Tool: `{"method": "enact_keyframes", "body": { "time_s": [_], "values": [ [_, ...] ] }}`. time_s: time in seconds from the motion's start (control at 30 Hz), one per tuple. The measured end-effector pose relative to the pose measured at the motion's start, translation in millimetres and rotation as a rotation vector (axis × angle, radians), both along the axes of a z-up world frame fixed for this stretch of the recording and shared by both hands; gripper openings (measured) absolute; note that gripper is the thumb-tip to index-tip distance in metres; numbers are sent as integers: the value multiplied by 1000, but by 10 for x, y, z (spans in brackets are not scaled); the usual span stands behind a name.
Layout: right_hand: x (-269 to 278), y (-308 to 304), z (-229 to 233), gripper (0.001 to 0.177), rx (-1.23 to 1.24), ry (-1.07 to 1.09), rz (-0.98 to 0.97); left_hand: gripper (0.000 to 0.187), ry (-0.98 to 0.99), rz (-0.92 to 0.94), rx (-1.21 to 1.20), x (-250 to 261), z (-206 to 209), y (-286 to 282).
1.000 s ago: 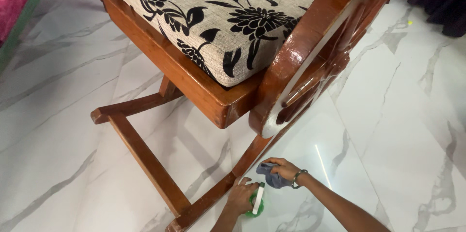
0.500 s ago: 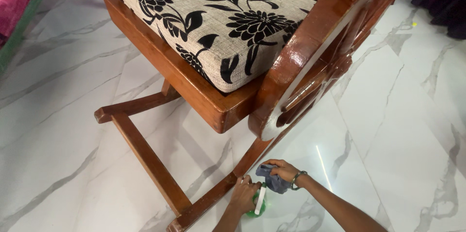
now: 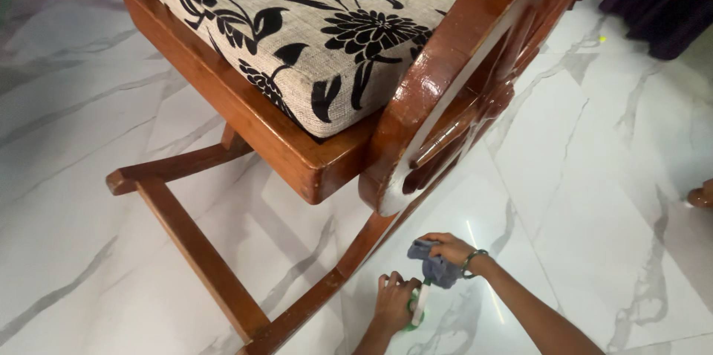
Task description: The person wipes a wooden rocking chair with a cloth, spraying cleaner from a green bottle onto the cloth and wiping the chair's legs, rockers, and wheel-shaped side panels. The person moves around the chair to reach different parts while cleaning.
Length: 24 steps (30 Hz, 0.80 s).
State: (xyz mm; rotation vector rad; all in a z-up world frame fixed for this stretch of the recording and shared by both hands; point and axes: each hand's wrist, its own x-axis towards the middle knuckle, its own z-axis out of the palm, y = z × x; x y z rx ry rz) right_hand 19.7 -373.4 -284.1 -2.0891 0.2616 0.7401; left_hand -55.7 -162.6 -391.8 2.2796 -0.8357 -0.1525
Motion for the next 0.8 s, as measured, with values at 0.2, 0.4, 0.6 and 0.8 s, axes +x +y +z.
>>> {"method": "enact_keyframes", "body": {
  "time_s": [0.2, 0.4, 0.6, 0.8],
  "values": [
    [19, -9, 293, 50, 118, -150, -2, 55, 168, 163, -161, 13, -320, -208],
    [-27, 683, 282, 48, 723, -50, -358, 70, 1606, 604, -1344, 317, 29, 112],
    [-276, 1271, 562, 41, 697, 69, -400, 73, 1636, 409, -1324, 268, 586, 735],
    [-515, 1609, 953, 41, 119, -238, -42, 74, 1357, 454, -524, 463, 929, 1085]
  ]
}}
